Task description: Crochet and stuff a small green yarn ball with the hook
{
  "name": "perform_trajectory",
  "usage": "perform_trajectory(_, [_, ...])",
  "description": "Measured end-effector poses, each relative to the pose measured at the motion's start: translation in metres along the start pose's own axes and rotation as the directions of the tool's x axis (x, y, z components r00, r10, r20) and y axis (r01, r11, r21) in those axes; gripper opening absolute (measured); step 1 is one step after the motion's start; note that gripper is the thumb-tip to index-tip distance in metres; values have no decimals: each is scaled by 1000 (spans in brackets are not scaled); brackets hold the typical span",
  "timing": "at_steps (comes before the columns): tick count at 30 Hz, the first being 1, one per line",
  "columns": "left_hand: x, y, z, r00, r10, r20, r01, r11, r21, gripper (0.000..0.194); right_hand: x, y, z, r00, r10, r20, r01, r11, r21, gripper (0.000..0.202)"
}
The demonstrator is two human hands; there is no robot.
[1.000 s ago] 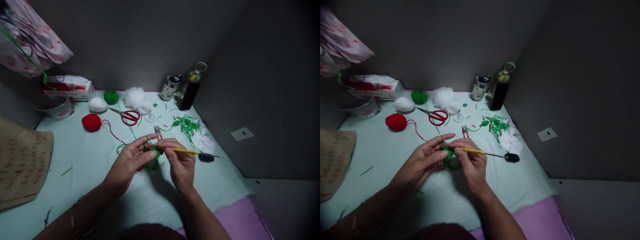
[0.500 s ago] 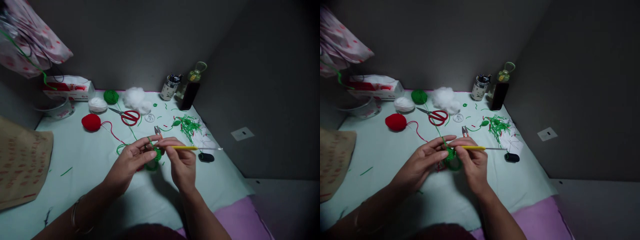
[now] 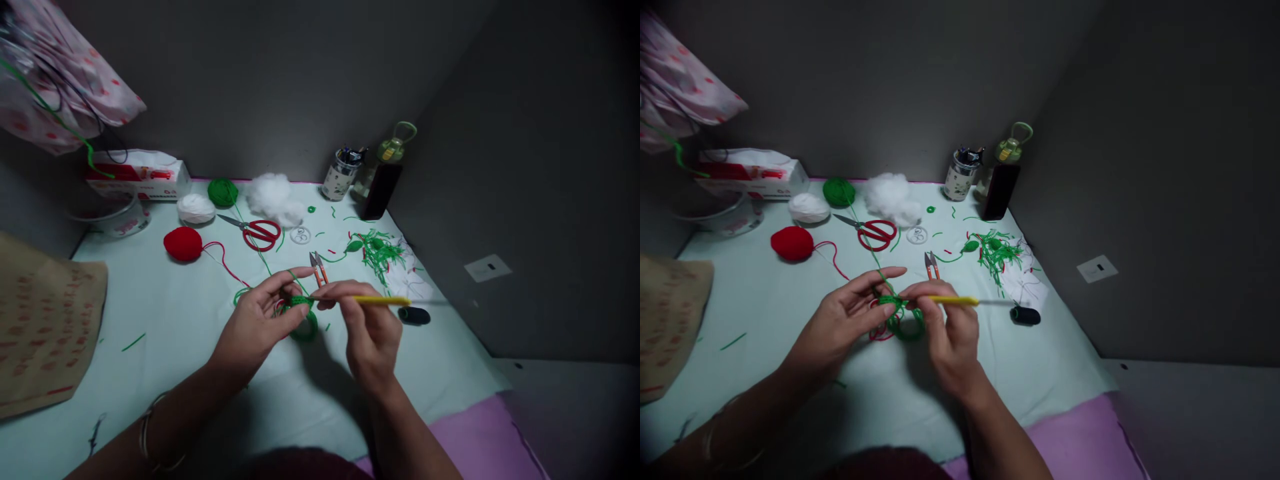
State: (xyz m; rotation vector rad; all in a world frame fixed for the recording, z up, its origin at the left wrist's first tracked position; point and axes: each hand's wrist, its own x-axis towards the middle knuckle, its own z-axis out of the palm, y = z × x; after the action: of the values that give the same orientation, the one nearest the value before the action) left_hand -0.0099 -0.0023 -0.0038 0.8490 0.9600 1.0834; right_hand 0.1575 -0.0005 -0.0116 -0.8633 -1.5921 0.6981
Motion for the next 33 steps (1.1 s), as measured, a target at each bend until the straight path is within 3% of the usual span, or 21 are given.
perform_trajectory(1, [0,-1,2,999,15,-36,-15,1000,-7,42,-3,0,1,993,-112,27,115,985,-128,24])
perform_trajectory(3, [0,-2,7,997,10,-72,-14,998,-59,48,-7,2,4,944,-312,111,331,870,-365,27])
perform_trajectory(5, [0,-4,8,998,-55,-18,51,983,-175,53,-10,4,5,901,-402,161,426,759,-493,29])
perform_trajectory(7, [2,-4,7,986,-146,80,164,940,-299,50,-9,4,4,926,-366,96,368,810,-456,29])
perform_trajectory(10, [3,-2,1,971,-202,130,237,895,-377,43,-3,2,1,987,-91,-131,83,994,-67,25])
perform_trajectory(13, [2,-2,-2,981,-143,131,179,927,-329,43,3,3,1,982,148,-118,-109,952,285,20])
perform_trajectory(20, [2,-6,-1,983,-77,167,116,965,-237,50,1,11,5,959,280,-33,-244,884,399,16])
perform_trajectory(24, [2,-4,-4,988,-51,145,77,980,-181,46,4,8,4,959,280,-38,-230,852,471,19])
perform_trajectory(27, [1,-3,-5,992,-35,117,51,989,-137,42,4,5,2,969,241,-47,-198,881,429,21])
perform_trajectory(30, [0,-4,-4,998,-18,53,22,997,-76,39,0,1,1,992,112,-66,-96,974,204,21])
perform_trajectory(33, [0,-5,-3,999,31,-37,-32,999,-14,39,-6,-1,1,989,-146,-19,144,987,-75,26])
